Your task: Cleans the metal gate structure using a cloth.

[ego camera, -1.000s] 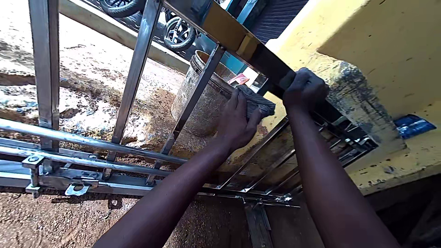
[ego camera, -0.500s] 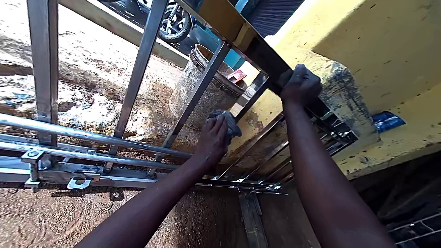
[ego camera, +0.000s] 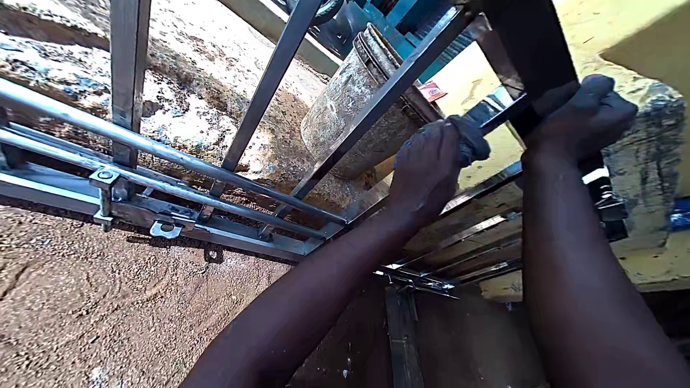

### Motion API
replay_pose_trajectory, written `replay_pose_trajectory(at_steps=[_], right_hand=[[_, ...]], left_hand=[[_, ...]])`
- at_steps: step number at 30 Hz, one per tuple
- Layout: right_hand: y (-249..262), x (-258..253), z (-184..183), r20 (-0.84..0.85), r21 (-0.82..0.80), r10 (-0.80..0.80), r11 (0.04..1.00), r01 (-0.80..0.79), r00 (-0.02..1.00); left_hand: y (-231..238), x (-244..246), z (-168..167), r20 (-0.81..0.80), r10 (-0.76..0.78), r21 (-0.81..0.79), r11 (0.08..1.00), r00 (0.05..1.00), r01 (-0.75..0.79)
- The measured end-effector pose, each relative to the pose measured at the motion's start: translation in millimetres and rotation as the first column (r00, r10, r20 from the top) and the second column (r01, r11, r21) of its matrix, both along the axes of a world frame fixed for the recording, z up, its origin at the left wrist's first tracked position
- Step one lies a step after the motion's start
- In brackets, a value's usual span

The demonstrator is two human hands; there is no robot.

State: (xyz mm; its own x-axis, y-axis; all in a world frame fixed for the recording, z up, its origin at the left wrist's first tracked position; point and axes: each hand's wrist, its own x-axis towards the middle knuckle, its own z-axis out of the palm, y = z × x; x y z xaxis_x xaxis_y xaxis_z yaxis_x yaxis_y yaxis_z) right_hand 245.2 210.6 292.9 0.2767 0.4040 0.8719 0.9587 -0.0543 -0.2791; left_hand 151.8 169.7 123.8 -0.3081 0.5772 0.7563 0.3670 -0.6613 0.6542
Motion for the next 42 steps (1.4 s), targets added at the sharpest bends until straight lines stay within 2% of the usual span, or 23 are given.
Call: replay_pose_trajectory(at_steps=[2,4,5,6,7,8,10,12,14,16,18,19,21,24,26,28,30,33,35,37,39,41,42], right_hand=[[0,-2,0,-0.006,0.010,-0.014,1.000,0.014,1.000],[1,-3,1,0.002,0.006,-0.020,1.000,0.020,1.000],[2,-2,1,0.010,-0.003,-0.016,1.000,0.016,1.000],[2,-1,1,0.012,-0.014,-0.011,1.000,0.011,1.000],[1,-1,0,0.008,-0.025,-0.009,1.000,0.009,1.000],[1,-2,0,0.004,-0.031,-0.010,0.999,0.010,1.000],[-1,-3,0,0.001,-0.054,-0.031,0.998,0.031,1.000],[-1,-4,2,-0.014,-0.040,-0.046,0.998,0.046,0.999],[-3,-3,1,-0.027,-0.032,-0.046,0.998,0.045,0.999],[1,1,0,-0.028,-0.013,-0.011,1.000,0.010,1.000],[10,13,3,-0.026,-0.011,0.026,1.000,-0.026,0.999],[18,23,3,-0.023,-0.018,0.032,0.999,-0.033,0.999],[26,36,0,-0.021,-0.044,0.055,0.997,-0.056,0.998],[26,29,0,-0.025,-0.021,0.041,0.999,-0.041,0.999],[16,16,1,-0.028,-0.015,0.011,1.000,-0.012,1.000],[3,-1,3,-0.047,-0.050,-0.003,0.999,0.001,0.999],[-2,-6,4,-0.050,-0.067,-0.016,0.998,0.013,0.999],[-6,-7,5,-0.038,-0.112,-0.010,0.994,0.006,0.999],[-8,-6,6,-0.031,-0.141,-0.010,0.990,0.006,0.999],[-8,-6,8,-0.033,-0.151,-0.014,0.989,0.009,0.999],[-7,-8,7,-0.032,-0.147,-0.022,0.989,0.017,0.999],[-7,-10,6,-0.022,-0.137,-0.015,0.991,0.011,1.000],[-7,-10,5,-0.016,-0.136,-0.023,0.991,0.020,1.000]], left_hand=[[-21,-7,-70,-0.156,0.024,-0.098,0.994,0.987,-0.039],[-46,-28,-127,-0.418,-0.058,-0.272,0.960,0.906,-0.064],[-54,-37,-142,-0.548,-0.092,-0.319,0.942,0.831,-0.105],[-58,-44,-143,-0.633,-0.147,-0.371,0.919,0.760,-0.132],[-57,-49,-136,-0.673,-0.186,-0.402,0.904,0.716,-0.143],[-54,-51,-128,-0.674,-0.194,-0.407,0.903,0.712,-0.139],[-45,-46,-109,-0.607,-0.167,-0.401,0.909,0.777,-0.118],[-30,-34,-71,-0.412,-0.126,-0.372,0.927,0.903,-0.040],[-21,-18,-9,-0.171,-0.130,-0.345,0.936,0.977,0.064],[-15,-6,47,-0.068,-0.047,-0.317,0.948,0.997,0.023],[-10,4,61,-0.060,0.100,-0.263,0.958,0.993,-0.113],[-8,7,51,-0.071,0.159,-0.218,0.961,0.985,-0.171],[-14,3,14,-0.164,0.175,-0.197,0.959,0.971,-0.206],[-35,-17,-57,-0.421,0.048,-0.278,0.944,0.906,-0.179],[-54,-34,-103,-0.582,-0.090,-0.374,0.912,0.808,-0.167],[-64,-52,-118,-0.668,-0.277,-0.508,0.848,0.690,-0.151],[-62,-61,-97,-0.655,-0.412,-0.621,0.771,0.634,-0.140],[-39,-76,-59,-0.496,-0.665,-0.827,0.558,0.558,-0.071],[-6,-82,-57,-0.353,-0.786,-0.924,0.377,0.507,-0.058],[22,-83,-67,-0.153,-0.838,-0.986,0.169,0.524,-0.018],[30,-86,-65,-0.008,-0.831,-1.000,0.004,0.556,-0.008],[28,-91,-60,0.072,-0.826,-0.997,-0.076,0.559,0.017],[28,-90,-62,0.069,-0.830,-0.997,-0.070,0.553,0.020]])
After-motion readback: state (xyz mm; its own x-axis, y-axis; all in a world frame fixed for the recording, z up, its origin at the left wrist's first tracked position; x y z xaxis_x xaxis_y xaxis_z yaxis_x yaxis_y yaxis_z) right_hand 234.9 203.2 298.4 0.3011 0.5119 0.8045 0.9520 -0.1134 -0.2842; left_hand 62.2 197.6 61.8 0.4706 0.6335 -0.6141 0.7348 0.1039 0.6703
